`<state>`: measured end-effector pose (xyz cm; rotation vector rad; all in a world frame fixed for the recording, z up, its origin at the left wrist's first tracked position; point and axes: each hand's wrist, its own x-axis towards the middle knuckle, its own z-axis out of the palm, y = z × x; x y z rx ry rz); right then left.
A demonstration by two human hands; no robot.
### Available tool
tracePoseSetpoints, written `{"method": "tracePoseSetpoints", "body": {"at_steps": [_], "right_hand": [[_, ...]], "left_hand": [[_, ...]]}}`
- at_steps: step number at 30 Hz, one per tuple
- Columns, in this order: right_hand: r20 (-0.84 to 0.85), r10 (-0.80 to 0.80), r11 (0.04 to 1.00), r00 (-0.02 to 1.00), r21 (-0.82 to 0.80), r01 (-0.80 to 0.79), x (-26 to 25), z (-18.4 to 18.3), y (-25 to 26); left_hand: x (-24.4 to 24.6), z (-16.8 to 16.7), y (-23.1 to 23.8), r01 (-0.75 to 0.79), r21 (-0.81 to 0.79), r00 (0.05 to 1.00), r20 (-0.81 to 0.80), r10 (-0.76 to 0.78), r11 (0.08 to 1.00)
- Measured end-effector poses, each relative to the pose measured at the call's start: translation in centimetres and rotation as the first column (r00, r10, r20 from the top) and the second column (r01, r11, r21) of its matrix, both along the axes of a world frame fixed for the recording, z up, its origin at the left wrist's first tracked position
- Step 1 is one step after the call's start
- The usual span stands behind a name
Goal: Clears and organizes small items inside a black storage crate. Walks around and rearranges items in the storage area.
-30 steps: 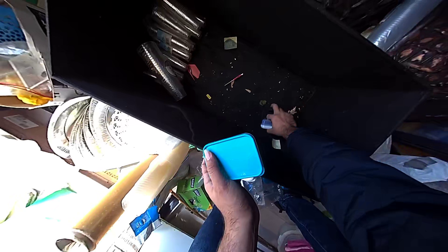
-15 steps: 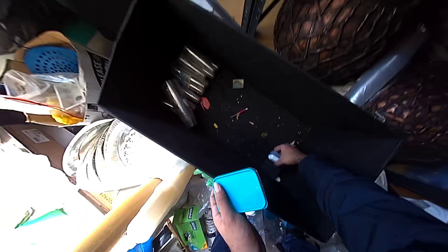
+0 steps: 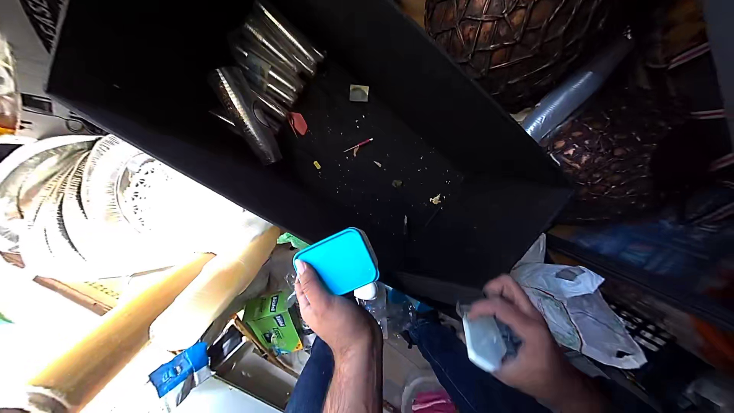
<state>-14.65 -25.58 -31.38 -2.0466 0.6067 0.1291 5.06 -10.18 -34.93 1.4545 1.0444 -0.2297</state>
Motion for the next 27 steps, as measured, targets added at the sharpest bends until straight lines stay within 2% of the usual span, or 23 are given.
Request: {"method": "tracePoseSetpoints", "body": {"at_steps": [2,4,7,9,13,14,16,17,18,19,20,21,22,23,24,26,27], "right_hand": [[0.063,0.092,0.991,0.994,-0.099,-0.085,-2.8,0.6,1.6],[0.182,0.133,0.979,0.974,-0.174,-0.102,-4.3,0.7,3.3],[0.269,0.1,0.992,0.958,-0.098,-0.076,-4.7,0.8,6.1],[0.142,0.159,0.986,0.977,-0.063,-0.151,-5.1,-0.2,7.7],[-0.235,0.234,0.952,0.943,-0.142,-0.272,-5.3,-7.5,11.3],[-0.404,0.26,0.942,0.877,-0.094,-0.323,-4.9,-8.8,11.9],[-0.704,0.318,0.936,0.635,0.129,-0.326,-2.8,-10.3,12.3],[-0.761,0.319,0.939,0.564,0.176,-0.294,-2.7,-11.4,12.5],[-0.775,0.302,0.948,0.555,0.183,-0.261,-3.0,-12.1,12.7],[-0.74,0.301,0.95,0.602,0.175,-0.259,-3.2,-12.1,12.7],[-0.627,0.32,0.943,0.71,0.141,-0.3,-3.7,-11.6,12.7],[-0.383,0.334,0.939,0.861,0.053,-0.341,-4.5,-10.9,12.7],[-0.078,0.349,0.936,0.934,-0.014,-0.351,-4.2,-9.9,12.1],[0.165,0.337,0.941,0.927,-0.036,-0.336,-2.5,-8.3,10.9],[0.28,0.269,0.962,0.922,-0.038,-0.27,-0.2,-6.7,9.3],[0.22,0.031,0.998,0.975,-0.056,-0.019,4.3,-5.6,5.3],[0.129,-0.076,0.995,0.989,-0.054,0.084,6.5,-6.8,2.8]], "left_hand": [[0.0,0.1,-0.1,0.002,0.01,1.0,-0.013,-0.001,1.0],[0.2,0.1,-0.1,-0.003,0.002,1.0,-0.006,0.003,1.0],[0.8,0.0,-0.1,-0.007,-0.006,1.0,0.02,0.007,1.0],[0.7,-0.1,-0.1,0.013,-0.007,0.999,0.032,-0.013,1.0],[0.8,-0.3,-0.4,0.019,-0.024,0.999,0.042,-0.018,1.0],[0.9,-0.3,-0.5,0.015,-0.023,1.0,0.028,-0.014,1.0],[0.9,-0.2,-0.5,0.019,-0.019,1.0,0.007,-0.019,1.0],[0.9,-0.2,-0.5,0.016,-0.022,1.0,0.005,-0.016,1.0],[0.9,-0.1,-0.6,0.015,-0.025,1.0,0.003,-0.015,1.0],[1.0,-0.2,-0.6,0.014,-0.027,1.0,0.003,-0.014,1.0],[1.1,-0.2,-0.5,0.014,-0.032,1.0,0.007,-0.014,0.999],[1.1,-0.3,-0.3,0.015,-0.039,1.0,0.009,-0.015,0.999],[1.1,-0.3,-0.3,0.014,-0.039,1.0,0.009,-0.014,0.999],[1.2,-0.3,-0.2,0.014,-0.039,1.0,0.011,-0.014,0.999],[1.3,-0.3,-0.1,0.013,-0.035,1.0,0.016,-0.012,0.999],[1.3,-0.2,0.3,0.023,-0.025,1.0,0.019,-0.022,0.999],[1.3,-0.2,0.4,0.036,-0.02,0.999,0.028,-0.036,0.999]]}}
